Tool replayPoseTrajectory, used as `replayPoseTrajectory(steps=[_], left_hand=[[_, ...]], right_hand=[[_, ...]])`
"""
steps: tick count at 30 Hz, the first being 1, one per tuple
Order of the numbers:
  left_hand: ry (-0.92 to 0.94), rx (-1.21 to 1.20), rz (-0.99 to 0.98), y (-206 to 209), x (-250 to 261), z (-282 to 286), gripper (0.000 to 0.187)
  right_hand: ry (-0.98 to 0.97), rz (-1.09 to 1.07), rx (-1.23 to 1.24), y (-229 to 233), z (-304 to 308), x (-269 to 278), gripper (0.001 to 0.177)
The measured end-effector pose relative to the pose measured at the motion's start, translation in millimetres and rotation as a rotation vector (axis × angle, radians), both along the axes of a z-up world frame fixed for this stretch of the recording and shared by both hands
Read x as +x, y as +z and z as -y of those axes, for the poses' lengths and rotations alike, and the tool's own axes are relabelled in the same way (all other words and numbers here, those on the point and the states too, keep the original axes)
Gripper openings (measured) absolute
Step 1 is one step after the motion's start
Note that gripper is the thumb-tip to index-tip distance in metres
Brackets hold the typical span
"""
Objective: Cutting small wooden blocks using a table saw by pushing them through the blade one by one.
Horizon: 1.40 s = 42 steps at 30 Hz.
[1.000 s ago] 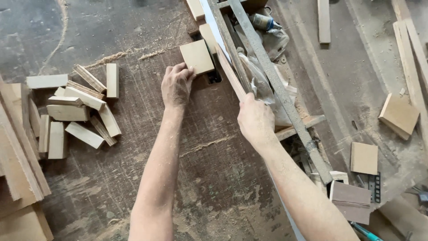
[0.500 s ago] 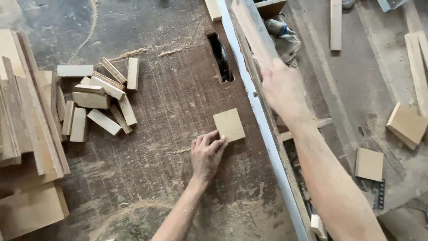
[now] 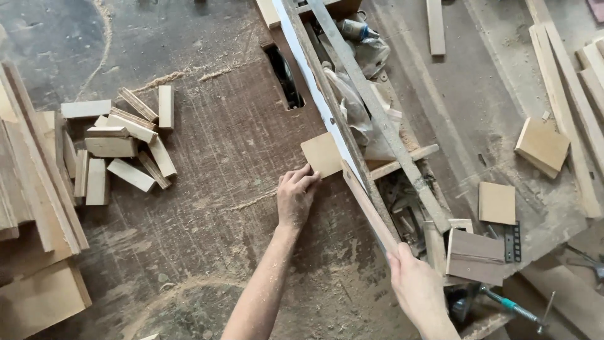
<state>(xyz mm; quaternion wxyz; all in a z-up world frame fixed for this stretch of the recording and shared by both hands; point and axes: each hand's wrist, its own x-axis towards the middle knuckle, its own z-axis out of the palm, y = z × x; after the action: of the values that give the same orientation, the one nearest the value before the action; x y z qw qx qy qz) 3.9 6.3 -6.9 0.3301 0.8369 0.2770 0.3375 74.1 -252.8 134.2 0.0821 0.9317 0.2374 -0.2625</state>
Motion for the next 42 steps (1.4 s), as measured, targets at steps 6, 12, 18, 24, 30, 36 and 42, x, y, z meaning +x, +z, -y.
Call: replayPoseTrajectory(steps=[6,12,18,24,30,36,42], left_hand=[[0.034,0.002,-0.04,-7,15,-29,0.014],[0.105,0.012,-0.027,-19,41,-92,0.007],[0.05,0.02,-0.107,-11,39,-143,0.012],[-0.121,0.038,-0.13,-1,42,-177,0.023],[-0.188,0.05,-0.151,-11,48,-204,0.022],[-0.261,0.074,-0.153,-7,56,-229,0.022],[-0.298,0.1,-0.126,-5,64,-248,0.02]], right_hand=[[0.011,-0.054,0.003,22,-56,9,0.024],[0.042,-0.024,0.053,20,-114,29,0.026],[0.017,-0.019,0.016,15,-143,38,0.029],[-0.014,-0.045,0.013,19,-161,44,0.029],[-0.026,-0.034,0.003,14,-175,52,0.031],[0.016,-0.038,0.035,11,-192,59,0.027],[0.013,-0.054,0.037,19,-214,62,0.024]])
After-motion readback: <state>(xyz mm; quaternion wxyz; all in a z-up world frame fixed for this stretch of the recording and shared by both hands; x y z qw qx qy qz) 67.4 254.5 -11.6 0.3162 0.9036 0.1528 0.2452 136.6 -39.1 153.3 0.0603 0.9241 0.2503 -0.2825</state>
